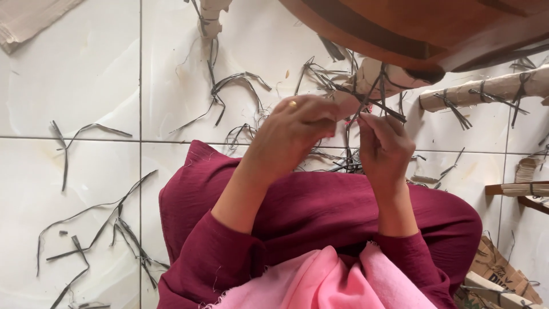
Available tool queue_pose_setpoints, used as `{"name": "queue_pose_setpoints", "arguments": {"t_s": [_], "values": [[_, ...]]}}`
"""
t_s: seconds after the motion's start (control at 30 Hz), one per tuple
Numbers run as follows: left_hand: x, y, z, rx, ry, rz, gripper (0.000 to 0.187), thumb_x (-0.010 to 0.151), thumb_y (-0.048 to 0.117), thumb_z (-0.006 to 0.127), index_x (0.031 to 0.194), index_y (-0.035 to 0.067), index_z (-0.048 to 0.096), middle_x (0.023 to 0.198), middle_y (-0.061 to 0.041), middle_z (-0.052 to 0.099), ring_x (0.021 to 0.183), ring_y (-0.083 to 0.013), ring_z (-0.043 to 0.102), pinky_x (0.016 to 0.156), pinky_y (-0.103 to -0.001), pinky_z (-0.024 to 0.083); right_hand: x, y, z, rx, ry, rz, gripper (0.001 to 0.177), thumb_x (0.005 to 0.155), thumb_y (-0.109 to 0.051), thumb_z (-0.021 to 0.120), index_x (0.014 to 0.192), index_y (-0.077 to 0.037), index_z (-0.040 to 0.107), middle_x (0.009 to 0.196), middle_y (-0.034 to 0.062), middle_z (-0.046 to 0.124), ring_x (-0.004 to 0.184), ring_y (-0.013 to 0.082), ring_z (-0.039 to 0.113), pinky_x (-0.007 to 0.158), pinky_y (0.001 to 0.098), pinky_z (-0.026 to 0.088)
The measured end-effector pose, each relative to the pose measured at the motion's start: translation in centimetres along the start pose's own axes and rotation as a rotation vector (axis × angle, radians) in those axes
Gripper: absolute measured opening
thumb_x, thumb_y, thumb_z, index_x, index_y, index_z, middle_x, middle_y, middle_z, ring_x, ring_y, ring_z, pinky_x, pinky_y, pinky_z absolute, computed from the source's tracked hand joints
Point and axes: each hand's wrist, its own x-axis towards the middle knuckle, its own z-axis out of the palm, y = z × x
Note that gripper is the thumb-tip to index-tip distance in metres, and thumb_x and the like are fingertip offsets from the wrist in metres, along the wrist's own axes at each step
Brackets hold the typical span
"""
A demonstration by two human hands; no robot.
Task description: Wrapping a wooden chair leg with dried plant fibers for decoration or protection
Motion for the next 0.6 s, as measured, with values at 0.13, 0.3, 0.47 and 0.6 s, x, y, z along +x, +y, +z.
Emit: {"name": "queue_pose_setpoints", "arguments": {"t_s": [0.13, 0.3, 0.47, 0.6], "values": [[0.4, -0.6, 2.5, -0.061, -0.022, 0.040, 0.005, 0.099, 0.017, 0.068, 0.101, 0.015, 0.072, 0.109, 0.000, 0.070, 0.112, -0.0248, 0.069, 0.099, -0.040, 0.051, -0.2, -1.1, 0.1, 0.088, 0.046, -0.040, 0.003, 0.098, 0.006, 0.076, 0.099, 0.004, 0.078, 0.075, 0.0133, 0.061, 0.052, 0.0240, 0.056, 0.047, 0.0348, 0.044], [0.4, -2.2, 5.0, -0.201, 0.084, 0.000, 0.010, 0.100, 0.012, 0.068, 0.108, 0.015, 0.073, 0.109, 0.001, 0.073, 0.110, -0.0240, 0.071, 0.095, -0.038, 0.051, -1.4, -2.5, 0.3, 0.156, 0.096, -0.011, 0.002, 0.095, 0.006, 0.077, 0.096, 0.005, 0.078, 0.077, 0.0129, 0.063, 0.053, 0.0237, 0.058, 0.051, 0.0339, 0.047], [1.1, -1.5, 6.5, -0.101, 0.169, 0.074, 0.005, 0.095, 0.014, 0.074, 0.099, 0.017, 0.075, 0.104, 0.004, 0.073, 0.106, -0.0189, 0.070, 0.093, -0.035, 0.050, -1.3, -3.5, -0.3, 0.185, 0.099, -0.056, 0.004, 0.093, 0.006, 0.078, 0.097, 0.006, 0.080, 0.078, 0.0120, 0.065, 0.053, 0.0186, 0.057, 0.049, 0.0312, 0.049], [1.7, -1.7, 7.3, -0.092, 0.231, 0.143, 0.004, 0.094, 0.013, 0.074, 0.090, 0.014, 0.074, 0.092, 0.001, 0.072, 0.098, -0.0193, 0.071, 0.090, -0.035, 0.051, 0.6, -4.5, -1.5, 0.192, 0.130, -0.152, 0.008, 0.097, 0.005, 0.070, 0.102, 0.008, 0.076, 0.098, 0.0209, 0.069, 0.076, 0.0311, 0.069, 0.061, 0.0379, 0.056]]}}
